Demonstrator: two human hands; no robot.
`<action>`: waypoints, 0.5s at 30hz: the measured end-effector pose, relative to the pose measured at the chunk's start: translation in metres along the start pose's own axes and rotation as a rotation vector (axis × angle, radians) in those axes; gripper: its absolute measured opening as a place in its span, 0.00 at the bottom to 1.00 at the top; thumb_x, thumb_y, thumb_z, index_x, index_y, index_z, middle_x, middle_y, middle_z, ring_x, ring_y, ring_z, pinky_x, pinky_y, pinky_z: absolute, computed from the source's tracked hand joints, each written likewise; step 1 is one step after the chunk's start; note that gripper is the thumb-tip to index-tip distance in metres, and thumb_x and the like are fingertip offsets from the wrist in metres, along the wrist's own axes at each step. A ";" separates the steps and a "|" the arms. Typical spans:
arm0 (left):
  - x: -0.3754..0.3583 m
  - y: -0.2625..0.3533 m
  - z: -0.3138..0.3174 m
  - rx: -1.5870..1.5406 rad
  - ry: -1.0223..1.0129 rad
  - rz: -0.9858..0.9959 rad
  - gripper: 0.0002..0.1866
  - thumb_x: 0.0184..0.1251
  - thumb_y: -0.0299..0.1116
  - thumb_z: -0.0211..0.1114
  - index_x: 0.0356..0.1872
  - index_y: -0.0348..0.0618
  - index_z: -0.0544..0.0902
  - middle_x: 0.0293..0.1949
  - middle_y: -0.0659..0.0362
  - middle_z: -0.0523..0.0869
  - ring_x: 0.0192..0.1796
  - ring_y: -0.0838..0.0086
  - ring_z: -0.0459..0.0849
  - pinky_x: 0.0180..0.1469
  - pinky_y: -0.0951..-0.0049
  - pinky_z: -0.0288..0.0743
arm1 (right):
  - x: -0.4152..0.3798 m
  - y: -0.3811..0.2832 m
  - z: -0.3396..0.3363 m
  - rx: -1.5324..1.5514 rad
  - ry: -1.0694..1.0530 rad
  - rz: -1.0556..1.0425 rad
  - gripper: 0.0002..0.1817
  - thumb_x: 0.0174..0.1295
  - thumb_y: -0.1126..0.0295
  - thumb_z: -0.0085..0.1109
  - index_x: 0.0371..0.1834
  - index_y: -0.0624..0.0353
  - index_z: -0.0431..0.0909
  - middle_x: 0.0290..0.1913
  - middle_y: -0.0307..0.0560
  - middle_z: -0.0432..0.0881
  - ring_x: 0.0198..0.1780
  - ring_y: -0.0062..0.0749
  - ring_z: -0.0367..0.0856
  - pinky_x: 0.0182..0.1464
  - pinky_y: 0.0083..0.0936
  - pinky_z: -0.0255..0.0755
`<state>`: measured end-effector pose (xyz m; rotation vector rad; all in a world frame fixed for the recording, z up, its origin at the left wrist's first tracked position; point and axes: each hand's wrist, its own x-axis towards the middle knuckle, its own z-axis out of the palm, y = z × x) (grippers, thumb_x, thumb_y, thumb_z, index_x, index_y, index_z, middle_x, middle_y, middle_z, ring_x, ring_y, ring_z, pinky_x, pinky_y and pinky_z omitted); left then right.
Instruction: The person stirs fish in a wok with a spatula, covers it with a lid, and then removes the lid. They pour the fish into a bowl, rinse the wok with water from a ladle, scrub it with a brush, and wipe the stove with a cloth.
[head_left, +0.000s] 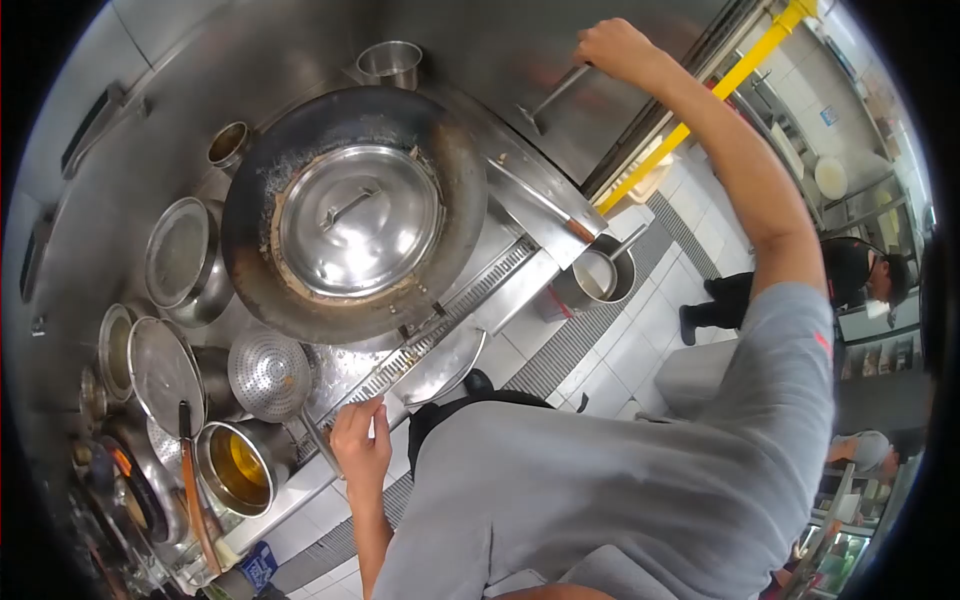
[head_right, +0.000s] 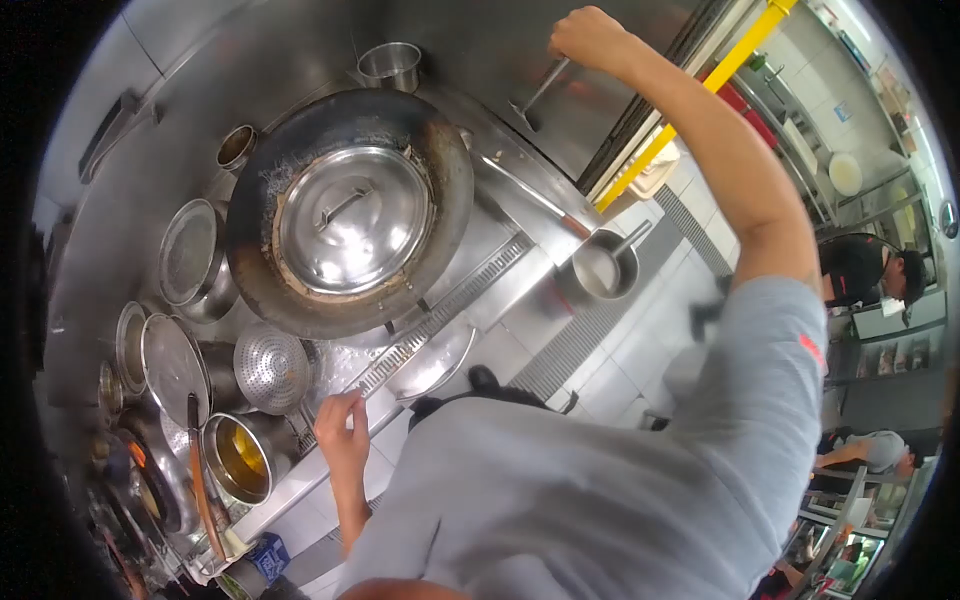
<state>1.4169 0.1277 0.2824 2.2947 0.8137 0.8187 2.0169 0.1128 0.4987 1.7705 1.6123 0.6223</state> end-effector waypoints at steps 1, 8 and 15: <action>0.002 0.005 0.005 0.009 0.002 0.006 0.05 0.58 0.19 0.67 0.36 0.35 0.85 0.31 0.51 0.85 0.33 0.58 0.82 0.37 0.63 0.74 | 0.000 -0.002 -0.002 -0.063 -0.030 -0.067 0.07 0.60 0.67 0.59 0.36 0.41 0.87 0.40 0.42 0.86 0.41 0.41 0.87 0.39 0.39 0.80; -0.015 0.028 0.027 0.062 0.063 -0.064 0.06 0.57 0.19 0.67 0.36 0.35 0.85 0.30 0.51 0.85 0.34 0.58 0.83 0.37 0.63 0.75 | 0.010 -0.031 0.071 -0.042 -0.162 -0.070 0.07 0.59 0.62 0.60 0.35 0.39 0.89 0.33 0.40 0.88 0.40 0.40 0.88 0.40 0.37 0.79; -0.073 0.066 0.001 0.182 0.167 -0.284 0.08 0.56 0.19 0.67 0.37 0.39 0.86 0.31 0.52 0.85 0.34 0.57 0.83 0.37 0.63 0.76 | -0.009 -0.021 0.121 -0.084 0.015 -0.053 0.12 0.63 0.62 0.58 0.48 0.44 0.85 0.62 0.47 0.77 0.70 0.40 0.68 0.71 0.45 0.60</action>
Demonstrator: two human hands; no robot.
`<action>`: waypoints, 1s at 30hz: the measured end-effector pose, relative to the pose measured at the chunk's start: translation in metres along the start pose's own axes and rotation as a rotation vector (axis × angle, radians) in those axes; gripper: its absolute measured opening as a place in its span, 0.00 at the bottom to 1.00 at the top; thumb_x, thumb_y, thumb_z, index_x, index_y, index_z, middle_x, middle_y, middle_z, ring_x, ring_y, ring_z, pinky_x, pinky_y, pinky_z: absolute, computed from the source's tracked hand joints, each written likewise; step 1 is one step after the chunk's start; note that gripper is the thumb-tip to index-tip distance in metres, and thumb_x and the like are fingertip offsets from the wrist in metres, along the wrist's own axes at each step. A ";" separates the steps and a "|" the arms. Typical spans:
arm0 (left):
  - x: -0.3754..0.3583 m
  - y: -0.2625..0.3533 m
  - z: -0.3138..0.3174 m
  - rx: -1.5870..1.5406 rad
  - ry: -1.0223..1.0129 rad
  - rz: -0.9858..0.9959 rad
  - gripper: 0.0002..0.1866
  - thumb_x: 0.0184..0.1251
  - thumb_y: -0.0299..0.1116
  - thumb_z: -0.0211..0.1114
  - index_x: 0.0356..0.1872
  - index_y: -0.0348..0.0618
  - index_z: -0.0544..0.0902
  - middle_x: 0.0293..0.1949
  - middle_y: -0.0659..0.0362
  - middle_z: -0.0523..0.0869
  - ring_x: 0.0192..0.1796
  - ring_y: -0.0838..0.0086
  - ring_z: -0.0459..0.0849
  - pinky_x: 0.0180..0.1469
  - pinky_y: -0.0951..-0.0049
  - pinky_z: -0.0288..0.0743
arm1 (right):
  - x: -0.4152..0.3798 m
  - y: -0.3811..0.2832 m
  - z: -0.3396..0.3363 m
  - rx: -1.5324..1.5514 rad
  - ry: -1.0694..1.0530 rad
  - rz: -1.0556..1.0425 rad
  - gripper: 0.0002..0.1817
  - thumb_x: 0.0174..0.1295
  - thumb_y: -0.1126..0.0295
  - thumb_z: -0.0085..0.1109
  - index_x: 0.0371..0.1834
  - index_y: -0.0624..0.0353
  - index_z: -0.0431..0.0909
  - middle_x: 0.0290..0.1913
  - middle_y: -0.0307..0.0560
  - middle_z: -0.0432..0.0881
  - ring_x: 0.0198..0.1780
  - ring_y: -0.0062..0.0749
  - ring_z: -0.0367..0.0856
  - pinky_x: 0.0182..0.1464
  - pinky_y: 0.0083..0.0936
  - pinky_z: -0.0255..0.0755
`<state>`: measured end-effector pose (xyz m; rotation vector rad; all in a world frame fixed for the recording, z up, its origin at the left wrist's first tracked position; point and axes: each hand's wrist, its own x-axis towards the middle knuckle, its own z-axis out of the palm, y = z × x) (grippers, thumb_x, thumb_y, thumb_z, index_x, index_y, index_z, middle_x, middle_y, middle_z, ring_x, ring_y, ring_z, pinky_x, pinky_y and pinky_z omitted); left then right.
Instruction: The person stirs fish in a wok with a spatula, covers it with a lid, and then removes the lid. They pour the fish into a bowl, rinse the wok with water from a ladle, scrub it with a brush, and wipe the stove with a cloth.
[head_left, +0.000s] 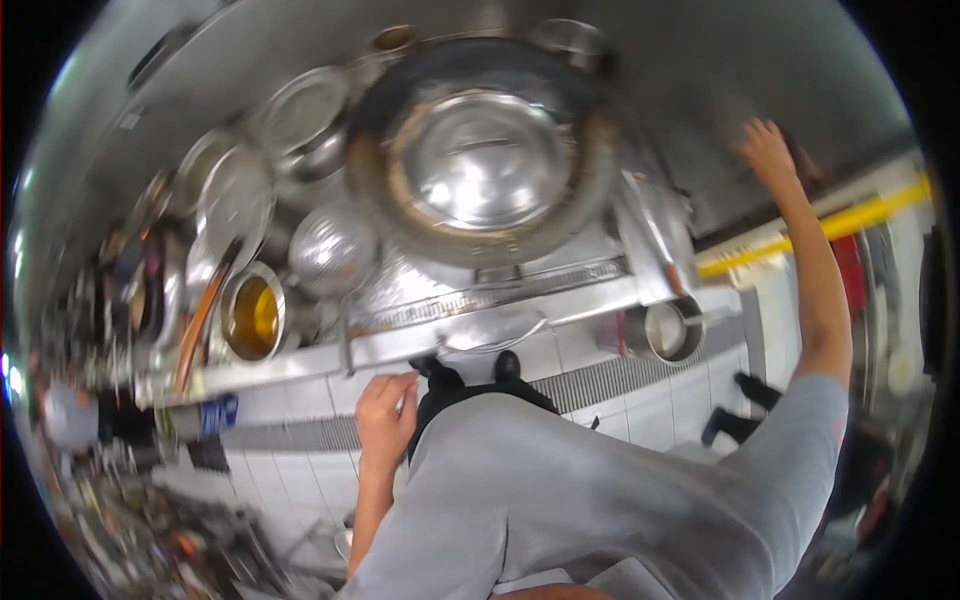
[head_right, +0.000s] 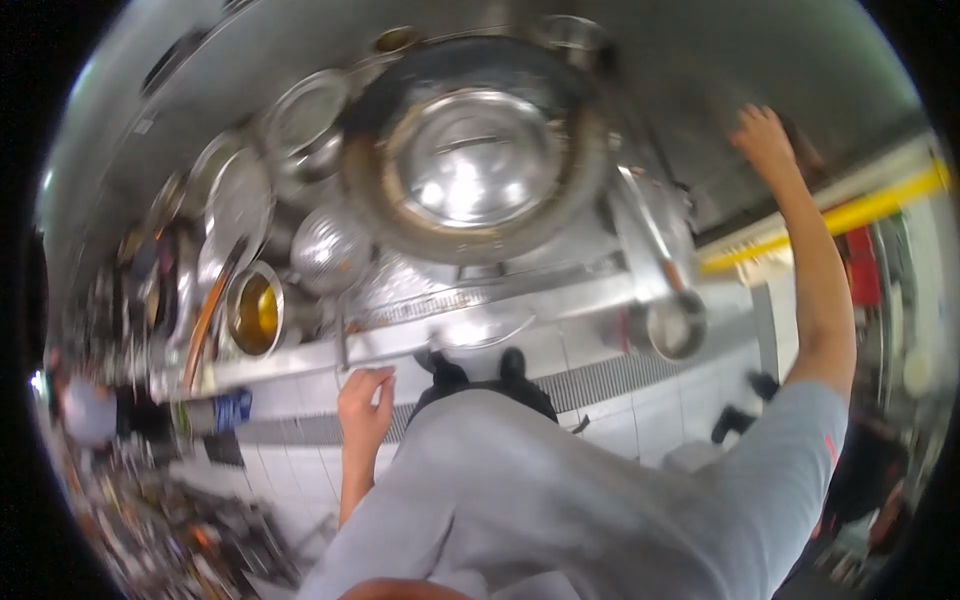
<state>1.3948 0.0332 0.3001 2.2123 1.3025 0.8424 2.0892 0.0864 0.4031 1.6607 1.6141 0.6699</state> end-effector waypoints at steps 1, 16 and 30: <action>-0.007 0.001 -0.004 -0.012 0.014 -0.004 0.08 0.56 0.19 0.67 0.37 0.39 0.86 0.30 0.53 0.84 0.34 0.57 0.83 0.37 0.62 0.76 | 0.014 -0.003 0.037 0.079 0.079 0.061 0.15 0.63 0.64 0.58 0.53 0.45 0.82 0.65 0.49 0.74 0.71 0.42 0.66 0.72 0.46 0.59; -0.093 -0.117 -0.123 0.084 0.327 -0.072 0.13 0.57 0.19 0.65 0.44 0.39 0.86 0.39 0.51 0.88 0.39 0.58 0.86 0.42 0.62 0.79 | -0.052 -0.553 -0.382 1.599 -0.035 -1.201 0.21 0.71 0.60 0.53 0.63 0.54 0.77 0.61 0.54 0.79 0.60 0.49 0.77 0.66 0.39 0.68; -0.126 -0.170 -0.185 0.231 0.253 -0.375 0.09 0.69 0.21 0.62 0.48 0.32 0.83 0.38 0.52 0.86 0.35 0.70 0.82 0.40 0.73 0.77 | -0.153 -0.649 0.161 2.514 -0.584 1.237 0.25 0.67 0.49 0.52 0.62 0.49 0.72 0.60 0.48 0.77 0.58 0.57 0.77 0.57 0.64 0.70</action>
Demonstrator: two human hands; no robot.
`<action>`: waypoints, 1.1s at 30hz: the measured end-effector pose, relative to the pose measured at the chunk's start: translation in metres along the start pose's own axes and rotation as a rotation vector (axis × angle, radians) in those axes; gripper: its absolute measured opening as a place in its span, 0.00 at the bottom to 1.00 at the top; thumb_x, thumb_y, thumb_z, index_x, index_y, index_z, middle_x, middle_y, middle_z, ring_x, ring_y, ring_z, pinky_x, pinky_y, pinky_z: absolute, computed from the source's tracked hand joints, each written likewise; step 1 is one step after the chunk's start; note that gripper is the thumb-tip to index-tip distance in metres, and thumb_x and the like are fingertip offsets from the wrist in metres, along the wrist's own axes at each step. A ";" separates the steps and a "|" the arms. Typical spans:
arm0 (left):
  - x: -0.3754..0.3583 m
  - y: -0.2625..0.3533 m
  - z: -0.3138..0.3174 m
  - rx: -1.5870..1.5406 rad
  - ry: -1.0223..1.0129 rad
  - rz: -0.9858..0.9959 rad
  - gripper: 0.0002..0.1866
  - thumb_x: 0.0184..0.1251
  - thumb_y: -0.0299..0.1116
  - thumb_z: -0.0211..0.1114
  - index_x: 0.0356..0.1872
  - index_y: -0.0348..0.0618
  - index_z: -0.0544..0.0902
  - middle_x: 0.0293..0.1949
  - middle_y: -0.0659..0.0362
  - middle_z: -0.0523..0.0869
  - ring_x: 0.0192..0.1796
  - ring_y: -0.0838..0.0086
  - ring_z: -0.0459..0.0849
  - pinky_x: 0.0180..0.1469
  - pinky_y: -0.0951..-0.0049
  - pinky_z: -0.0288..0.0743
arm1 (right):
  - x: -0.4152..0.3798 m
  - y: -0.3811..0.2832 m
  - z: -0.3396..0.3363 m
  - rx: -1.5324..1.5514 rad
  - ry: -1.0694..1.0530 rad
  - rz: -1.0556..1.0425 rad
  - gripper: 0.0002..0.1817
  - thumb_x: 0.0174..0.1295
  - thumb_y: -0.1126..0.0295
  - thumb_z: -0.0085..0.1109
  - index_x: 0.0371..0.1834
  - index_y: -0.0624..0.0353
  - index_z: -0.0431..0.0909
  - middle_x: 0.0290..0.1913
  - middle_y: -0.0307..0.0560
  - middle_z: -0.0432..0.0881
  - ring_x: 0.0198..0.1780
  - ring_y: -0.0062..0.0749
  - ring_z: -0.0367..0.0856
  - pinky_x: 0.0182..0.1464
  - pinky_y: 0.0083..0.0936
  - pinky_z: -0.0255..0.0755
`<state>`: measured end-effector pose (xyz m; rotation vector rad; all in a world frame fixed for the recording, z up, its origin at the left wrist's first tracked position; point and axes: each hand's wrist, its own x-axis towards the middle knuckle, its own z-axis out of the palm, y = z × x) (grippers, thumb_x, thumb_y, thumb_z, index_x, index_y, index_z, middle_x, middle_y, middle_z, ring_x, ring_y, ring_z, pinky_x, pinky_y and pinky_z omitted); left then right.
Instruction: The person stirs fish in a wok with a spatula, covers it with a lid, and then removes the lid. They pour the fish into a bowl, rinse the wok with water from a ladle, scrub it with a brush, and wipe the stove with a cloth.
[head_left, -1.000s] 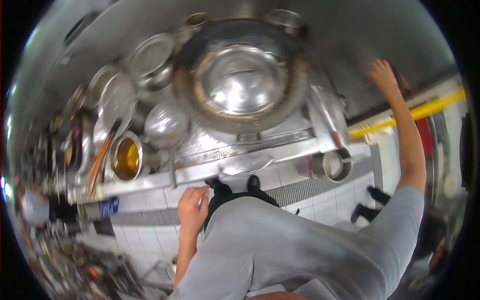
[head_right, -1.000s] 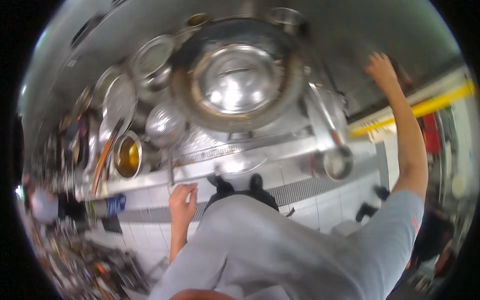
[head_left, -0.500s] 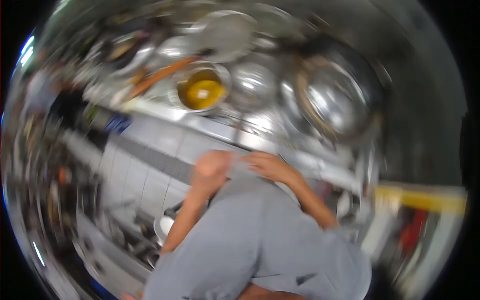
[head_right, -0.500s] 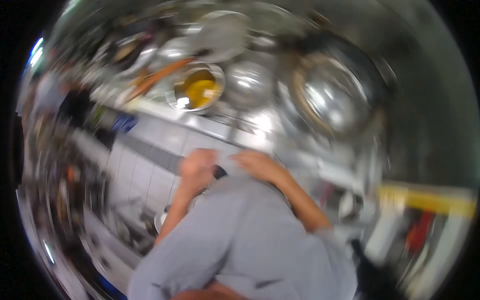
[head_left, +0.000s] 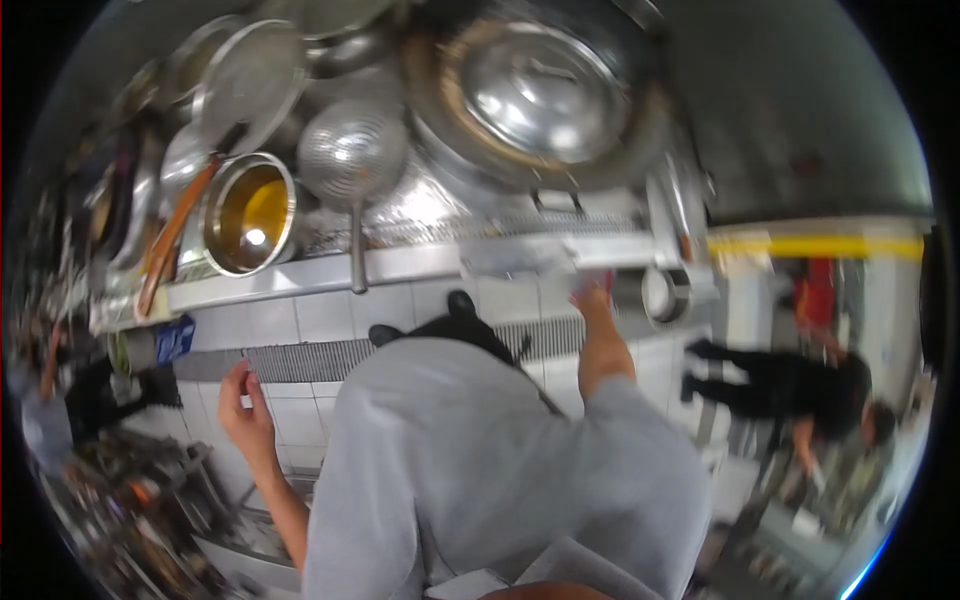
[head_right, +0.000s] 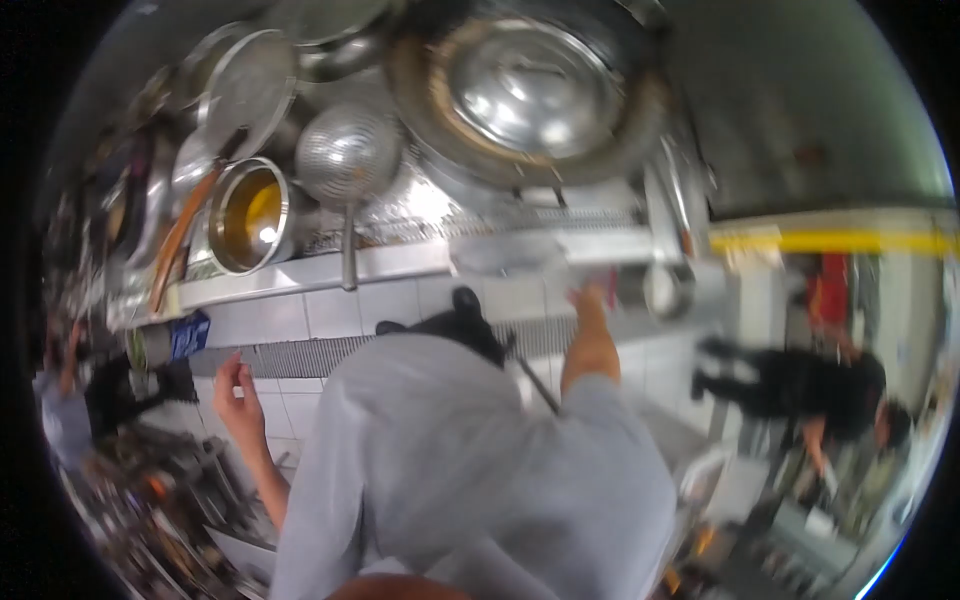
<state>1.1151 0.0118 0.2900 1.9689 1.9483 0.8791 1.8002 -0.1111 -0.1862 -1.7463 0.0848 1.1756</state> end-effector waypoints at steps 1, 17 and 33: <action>-0.001 0.010 0.004 0.053 -0.044 -0.033 0.08 0.67 0.19 0.62 0.46 0.32 0.83 0.38 0.50 0.86 0.36 0.66 0.85 0.40 0.71 0.78 | 0.022 -0.008 0.005 -0.343 -0.038 -0.244 0.25 0.65 0.48 0.55 0.60 0.48 0.74 0.58 0.47 0.79 0.60 0.55 0.76 0.59 0.63 0.69; -0.010 0.055 0.023 0.187 -0.108 0.022 0.09 0.61 0.22 0.65 0.43 0.41 0.84 0.31 0.54 0.84 0.32 0.60 0.84 0.35 0.64 0.78 | 0.006 -0.005 0.073 -0.013 -0.014 0.395 0.27 0.71 0.51 0.47 0.66 0.58 0.68 0.57 0.61 0.76 0.53 0.54 0.77 0.53 0.50 0.76; -0.104 -0.232 -0.095 0.040 0.161 -0.429 0.20 0.61 0.30 0.67 0.56 0.47 0.79 0.39 0.52 0.83 0.44 0.54 0.83 0.46 0.56 0.78 | -0.474 -0.102 0.573 -1.877 -1.540 -1.059 0.16 0.67 0.73 0.56 0.58 0.59 0.78 0.33 0.52 0.84 0.33 0.32 0.84 0.36 0.30 0.75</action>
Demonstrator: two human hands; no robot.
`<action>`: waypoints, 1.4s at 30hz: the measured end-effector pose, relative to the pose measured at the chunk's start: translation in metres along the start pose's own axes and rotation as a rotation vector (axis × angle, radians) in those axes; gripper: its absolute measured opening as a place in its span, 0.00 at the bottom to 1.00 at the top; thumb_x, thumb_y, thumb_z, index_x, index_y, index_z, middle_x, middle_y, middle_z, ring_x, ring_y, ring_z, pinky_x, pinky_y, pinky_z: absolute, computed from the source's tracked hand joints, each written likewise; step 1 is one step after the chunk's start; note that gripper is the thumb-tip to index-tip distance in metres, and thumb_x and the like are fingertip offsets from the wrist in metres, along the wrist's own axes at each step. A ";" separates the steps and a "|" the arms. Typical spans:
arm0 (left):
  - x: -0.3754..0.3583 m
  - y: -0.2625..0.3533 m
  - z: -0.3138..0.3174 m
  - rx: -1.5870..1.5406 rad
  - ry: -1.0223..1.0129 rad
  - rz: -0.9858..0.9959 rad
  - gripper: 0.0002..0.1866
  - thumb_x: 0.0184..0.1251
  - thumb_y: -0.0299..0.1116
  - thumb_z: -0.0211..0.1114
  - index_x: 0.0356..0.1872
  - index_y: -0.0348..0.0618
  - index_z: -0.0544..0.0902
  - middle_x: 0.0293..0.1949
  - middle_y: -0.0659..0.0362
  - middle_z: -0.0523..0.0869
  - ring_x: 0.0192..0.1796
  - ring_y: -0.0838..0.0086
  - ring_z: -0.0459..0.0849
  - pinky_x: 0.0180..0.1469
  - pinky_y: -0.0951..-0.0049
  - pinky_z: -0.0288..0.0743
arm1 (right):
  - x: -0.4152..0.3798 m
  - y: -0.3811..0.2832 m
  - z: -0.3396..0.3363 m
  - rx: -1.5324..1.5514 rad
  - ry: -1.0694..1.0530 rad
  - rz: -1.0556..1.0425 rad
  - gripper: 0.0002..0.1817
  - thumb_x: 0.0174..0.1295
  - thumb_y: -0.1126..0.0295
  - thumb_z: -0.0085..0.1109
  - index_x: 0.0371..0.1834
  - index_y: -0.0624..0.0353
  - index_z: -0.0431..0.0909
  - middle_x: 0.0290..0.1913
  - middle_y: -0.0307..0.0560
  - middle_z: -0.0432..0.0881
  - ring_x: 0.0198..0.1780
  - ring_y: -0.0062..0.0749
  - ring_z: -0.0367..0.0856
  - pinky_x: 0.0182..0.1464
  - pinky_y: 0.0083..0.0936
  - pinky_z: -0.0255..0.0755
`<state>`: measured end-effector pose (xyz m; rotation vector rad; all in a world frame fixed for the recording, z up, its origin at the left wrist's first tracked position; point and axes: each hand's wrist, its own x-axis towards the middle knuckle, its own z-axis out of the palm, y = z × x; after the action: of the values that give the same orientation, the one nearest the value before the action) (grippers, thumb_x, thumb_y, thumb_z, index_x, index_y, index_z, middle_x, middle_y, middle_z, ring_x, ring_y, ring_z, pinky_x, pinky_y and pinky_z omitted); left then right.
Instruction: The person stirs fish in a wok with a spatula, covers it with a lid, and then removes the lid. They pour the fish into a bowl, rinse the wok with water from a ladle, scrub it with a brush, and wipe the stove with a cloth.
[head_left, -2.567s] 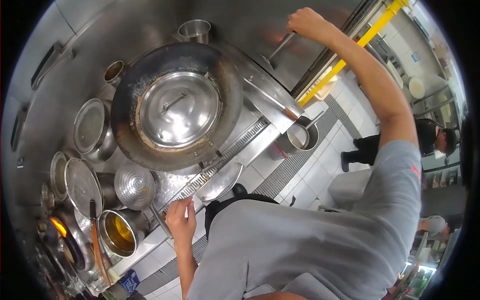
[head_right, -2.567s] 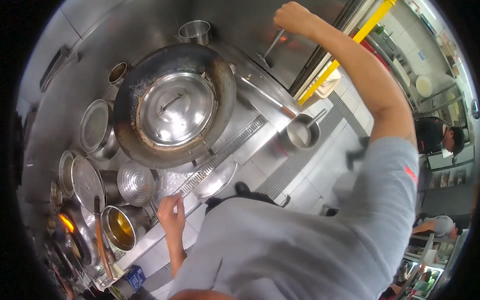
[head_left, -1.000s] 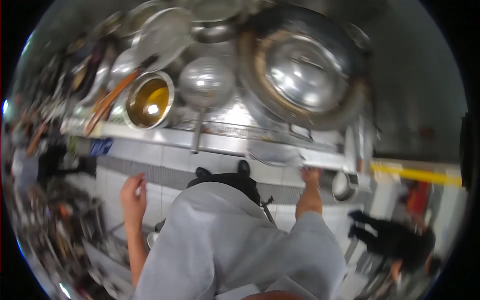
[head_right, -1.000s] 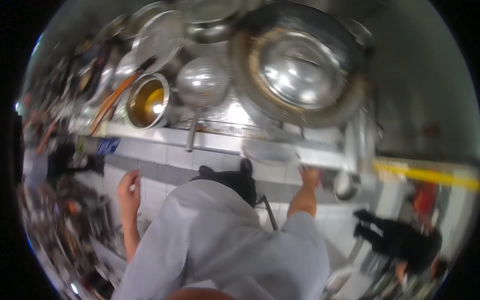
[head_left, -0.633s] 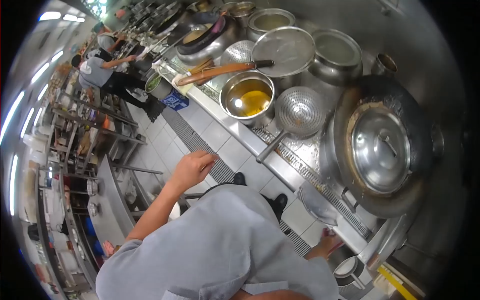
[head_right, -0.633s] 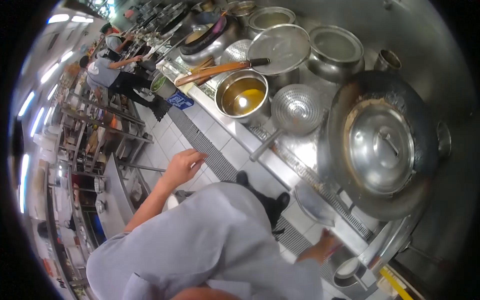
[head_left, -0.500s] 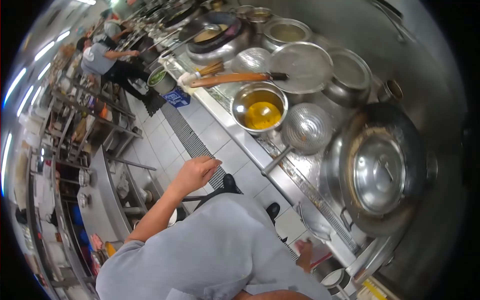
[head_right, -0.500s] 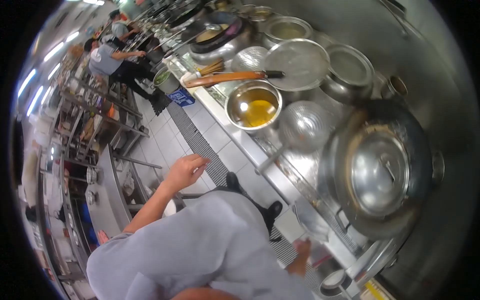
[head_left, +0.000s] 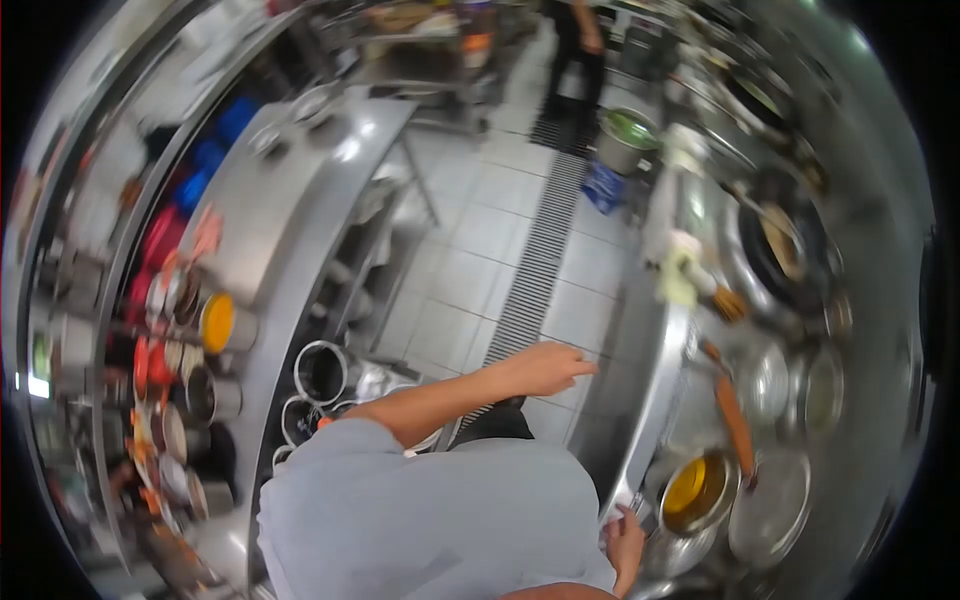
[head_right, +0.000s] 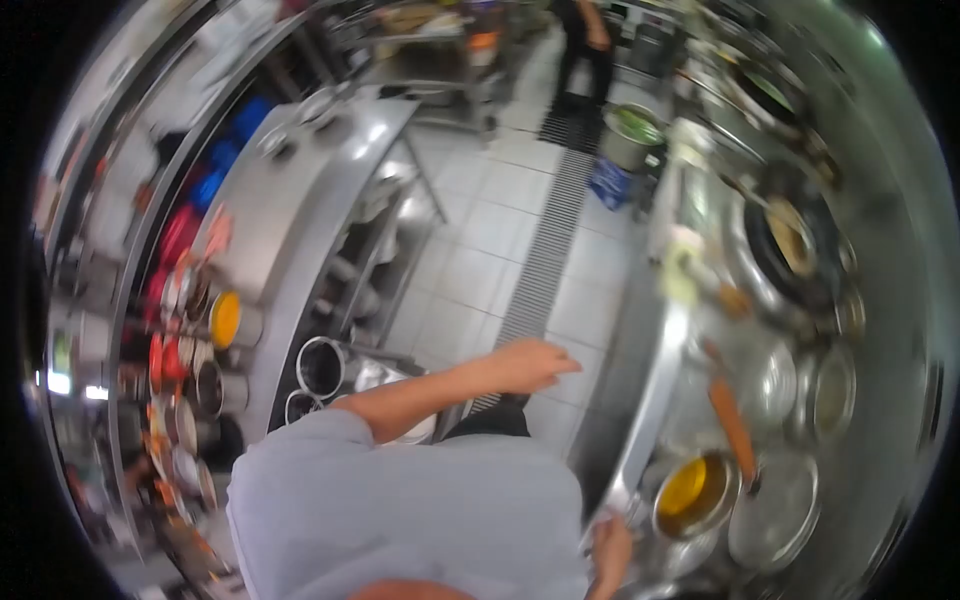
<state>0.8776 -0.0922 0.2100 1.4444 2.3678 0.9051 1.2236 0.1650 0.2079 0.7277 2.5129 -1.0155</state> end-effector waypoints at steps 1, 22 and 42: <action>0.000 -0.009 -0.012 0.026 0.008 -0.042 0.20 0.61 0.31 0.67 0.55 0.46 0.79 0.40 0.52 0.83 0.45 0.54 0.83 0.46 0.56 0.78 | 0.028 -0.027 -0.010 0.005 0.033 -0.053 0.18 0.67 0.76 0.56 0.60 0.59 0.77 0.32 0.50 0.83 0.33 0.31 0.83 0.36 0.29 0.75; -0.003 -0.181 -0.145 0.124 0.084 -0.748 0.23 0.64 0.37 0.67 0.61 0.48 0.78 0.51 0.50 0.83 0.55 0.53 0.80 0.57 0.57 0.75 | 0.519 -0.273 -0.169 0.983 1.015 -0.373 0.32 0.67 0.80 0.52 0.75 0.52 0.61 0.56 0.45 0.72 0.49 0.28 0.77 0.49 0.27 0.78; 0.367 -0.411 -0.267 0.075 -0.450 -0.124 0.24 0.63 0.34 0.69 0.61 0.48 0.78 0.47 0.50 0.84 0.48 0.56 0.83 0.51 0.59 0.77 | 0.668 -0.284 -0.206 1.984 0.821 0.056 0.14 0.72 0.56 0.57 0.46 0.54 0.73 0.38 0.44 0.79 0.33 0.27 0.77 0.34 0.30 0.75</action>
<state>0.2705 -0.0127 0.2152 1.3390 2.1373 0.4098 0.4947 0.3594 0.1860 1.7491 0.7970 -3.5089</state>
